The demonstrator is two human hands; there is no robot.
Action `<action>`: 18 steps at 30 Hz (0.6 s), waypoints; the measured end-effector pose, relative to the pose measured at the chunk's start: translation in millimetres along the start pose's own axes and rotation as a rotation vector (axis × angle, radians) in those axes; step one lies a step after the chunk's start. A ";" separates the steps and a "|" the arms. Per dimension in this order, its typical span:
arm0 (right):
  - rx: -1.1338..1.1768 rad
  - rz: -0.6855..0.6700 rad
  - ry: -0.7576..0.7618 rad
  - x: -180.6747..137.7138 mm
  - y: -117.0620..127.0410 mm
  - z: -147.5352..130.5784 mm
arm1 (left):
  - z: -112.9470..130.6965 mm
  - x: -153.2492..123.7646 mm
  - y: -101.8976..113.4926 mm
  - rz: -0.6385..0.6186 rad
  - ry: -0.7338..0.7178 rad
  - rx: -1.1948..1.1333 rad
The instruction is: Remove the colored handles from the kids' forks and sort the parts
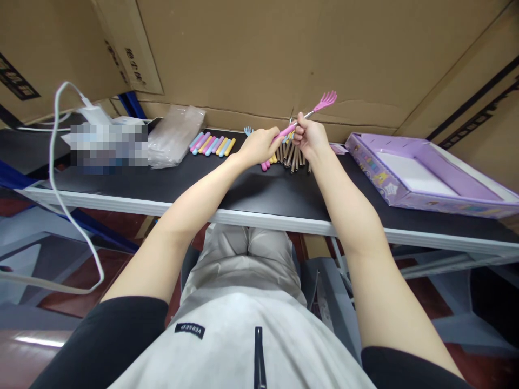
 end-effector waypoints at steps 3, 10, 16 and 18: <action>0.028 0.018 -0.021 5.4 4.7 1.2 | 3.5 2.6 -0.3 0.021 0.007 0.069; 0.014 0.069 -0.037 18.0 17.2 5.6 | 9.8 0.8 -0.5 -0.001 0.011 0.164; 0.027 0.146 -0.026 21.9 36.8 3.4 | 4.2 0.0 -6.9 -0.012 -0.038 0.098; 0.027 0.178 -0.032 21.4 39.0 3.3 | 0.3 0.6 -9.0 0.001 -0.056 0.055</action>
Point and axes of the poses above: each hand's wrist, its own x-axis towards the middle knuckle, its own y-axis out of the back of the hand, z = x × y, the point moved 3 cm from there along x, towards the middle knuckle, and after that the axes turned 2 degrees about y, right-handed, at the moved point
